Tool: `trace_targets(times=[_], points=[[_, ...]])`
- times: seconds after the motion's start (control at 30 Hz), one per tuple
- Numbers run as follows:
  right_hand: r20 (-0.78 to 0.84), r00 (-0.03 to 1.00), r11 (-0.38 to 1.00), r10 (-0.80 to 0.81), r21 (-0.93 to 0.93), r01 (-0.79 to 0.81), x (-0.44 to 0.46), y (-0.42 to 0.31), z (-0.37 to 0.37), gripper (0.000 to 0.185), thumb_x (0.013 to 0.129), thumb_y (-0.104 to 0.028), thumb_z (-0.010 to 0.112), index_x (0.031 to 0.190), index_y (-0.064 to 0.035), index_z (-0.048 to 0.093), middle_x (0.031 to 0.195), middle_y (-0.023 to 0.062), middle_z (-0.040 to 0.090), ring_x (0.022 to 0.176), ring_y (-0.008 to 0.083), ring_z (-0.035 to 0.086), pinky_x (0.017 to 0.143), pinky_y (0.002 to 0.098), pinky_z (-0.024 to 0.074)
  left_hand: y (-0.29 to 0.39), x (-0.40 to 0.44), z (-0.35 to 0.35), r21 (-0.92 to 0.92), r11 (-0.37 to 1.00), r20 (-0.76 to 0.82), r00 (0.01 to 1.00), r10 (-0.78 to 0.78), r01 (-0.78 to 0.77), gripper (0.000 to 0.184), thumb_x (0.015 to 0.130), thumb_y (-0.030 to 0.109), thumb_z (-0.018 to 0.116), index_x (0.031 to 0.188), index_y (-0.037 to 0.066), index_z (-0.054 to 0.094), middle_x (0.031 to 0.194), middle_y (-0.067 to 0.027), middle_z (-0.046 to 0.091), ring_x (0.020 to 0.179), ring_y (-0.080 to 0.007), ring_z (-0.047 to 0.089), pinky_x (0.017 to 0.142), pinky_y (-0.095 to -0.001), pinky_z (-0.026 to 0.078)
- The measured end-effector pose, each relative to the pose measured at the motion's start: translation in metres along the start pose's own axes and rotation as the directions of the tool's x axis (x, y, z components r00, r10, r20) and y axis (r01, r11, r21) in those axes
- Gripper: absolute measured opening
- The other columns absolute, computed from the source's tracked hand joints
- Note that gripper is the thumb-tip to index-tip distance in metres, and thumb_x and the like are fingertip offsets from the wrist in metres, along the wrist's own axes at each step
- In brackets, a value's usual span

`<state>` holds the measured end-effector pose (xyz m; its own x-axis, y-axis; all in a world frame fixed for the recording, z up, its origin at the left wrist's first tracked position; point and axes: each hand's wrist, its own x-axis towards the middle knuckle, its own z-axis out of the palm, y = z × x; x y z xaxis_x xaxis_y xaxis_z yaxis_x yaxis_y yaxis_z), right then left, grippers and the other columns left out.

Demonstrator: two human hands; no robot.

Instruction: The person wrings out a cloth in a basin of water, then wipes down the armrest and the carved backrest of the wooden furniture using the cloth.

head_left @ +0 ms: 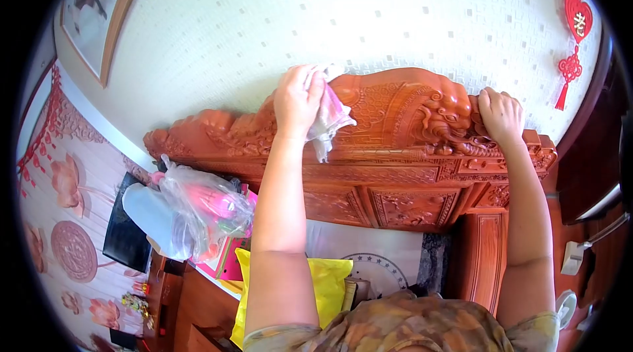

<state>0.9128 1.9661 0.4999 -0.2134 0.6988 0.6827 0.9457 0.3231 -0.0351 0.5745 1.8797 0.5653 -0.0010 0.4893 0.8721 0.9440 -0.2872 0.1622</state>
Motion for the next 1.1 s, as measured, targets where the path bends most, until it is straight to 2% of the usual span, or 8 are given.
trace_targets(times=[0.27,0.37,0.47,0.53,0.6,0.73,1.0,1.1], points=[[-0.116,0.991,0.998,-0.063,-0.028,0.06,-0.001,-0.004,0.0,0.026,0.078,-0.019,0.038,0.059,-0.0084,0.052,0.059,0.008,0.057,0.058,0.0245,0.056,0.059,0.0361,0.0448,-0.07,0.0,-0.03,-0.006,0.927,-0.035,0.926,-0.376,0.376,0.022,0.082,0.021,0.054,0.091,0.001,0.056,0.078,-0.0097,0.059,0.07,-0.0201,0.057,0.065,-0.0303,0.044],[-0.081,0.99,0.992,0.114,0.056,-0.109,0.002,-0.01,-0.006,0.028,0.078,-0.02,0.04,0.057,-0.0084,0.054,0.055,0.0093,0.056,0.056,0.024,0.056,0.059,0.0363,0.0442,-0.133,-0.018,-0.032,-0.584,0.585,0.044,0.741,-0.67,0.563,0.023,0.082,0.021,0.054,0.088,-0.001,0.058,0.076,-0.004,0.059,0.068,-0.0108,0.053,0.062,-0.025,0.044],[-0.145,0.983,0.989,0.113,0.116,-0.096,0.0,-0.011,-0.006,0.03,0.078,-0.021,0.04,0.055,-0.0084,0.056,0.052,0.0106,0.056,0.054,0.024,0.056,0.058,0.0361,0.0438,-0.112,-0.02,-0.028,-0.633,0.52,0.051,0.701,-0.711,0.573,0.023,0.082,0.022,0.053,0.087,0.0,0.059,0.078,-0.0038,0.058,0.068,-0.0104,0.053,0.063,-0.0239,0.044],[-0.091,0.989,0.986,0.114,0.129,-0.102,0.0,-0.011,-0.007,0.028,0.08,-0.022,0.039,0.06,-0.0086,0.053,0.056,0.0106,0.055,0.059,0.0265,0.056,0.064,0.0374,0.0438,-0.087,-0.015,-0.021,-0.485,0.661,-0.075,0.725,-0.684,0.573,0.018,0.082,0.017,0.052,0.086,0.001,0.058,0.078,-0.0042,0.058,0.069,-0.0129,0.055,0.064,-0.0257,0.045],[-0.076,0.99,0.986,0.119,0.122,-0.109,0.001,-0.011,-0.007,0.028,0.08,-0.023,0.039,0.06,-0.0086,0.053,0.056,0.0106,0.055,0.059,0.0263,0.056,0.064,0.0374,0.0438,-0.039,-0.007,-0.02,0.026,0.898,-0.216,0.879,-0.425,0.44,0.015,0.081,0.015,0.052,0.086,0.003,0.059,0.078,-0.0045,0.059,0.073,-0.0164,0.057,0.067,-0.0284,0.046],[-0.146,0.981,0.986,0.127,0.126,-0.109,0.001,-0.011,-0.004,0.032,0.078,-0.022,0.04,0.054,-0.0084,0.057,0.05,0.0103,0.055,0.052,0.0236,0.056,0.059,0.0359,0.0436,0.051,0.006,0.026,0.268,0.954,0.07,0.985,-0.159,0.135,0.011,0.08,0.018,0.054,0.078,0.008,0.058,0.079,-0.0047,0.06,0.076,-0.016,0.056,0.07,-0.0315,0.046],[-0.103,0.988,0.989,0.118,0.098,-0.108,0.0,-0.005,0.004,0.028,0.078,-0.021,0.039,0.062,-0.0089,0.058,0.056,0.0108,0.058,0.057,0.0243,0.058,0.061,0.0366,0.0445,0.185,0.002,0.118,0.034,0.908,0.204,0.892,0.404,-0.419,0.014,0.075,0.023,0.058,0.07,0.01,0.057,0.071,-0.0025,0.057,0.073,-0.0171,0.053,0.072,-0.0278,0.044],[-0.079,0.996,0.995,0.039,0.094,-0.031,0.002,-0.004,-0.007,0.027,0.079,-0.021,0.037,0.066,-0.009,0.057,0.061,0.0118,0.059,0.06,0.0247,0.059,0.062,0.0367,0.0449,0.186,0.005,0.108,0.006,0.916,0.126,0.909,0.397,-0.401,0.016,0.074,0.023,0.058,0.067,0.01,0.054,0.07,-0.0019,0.056,0.073,-0.0167,0.053,0.068,-0.0274,0.044]])
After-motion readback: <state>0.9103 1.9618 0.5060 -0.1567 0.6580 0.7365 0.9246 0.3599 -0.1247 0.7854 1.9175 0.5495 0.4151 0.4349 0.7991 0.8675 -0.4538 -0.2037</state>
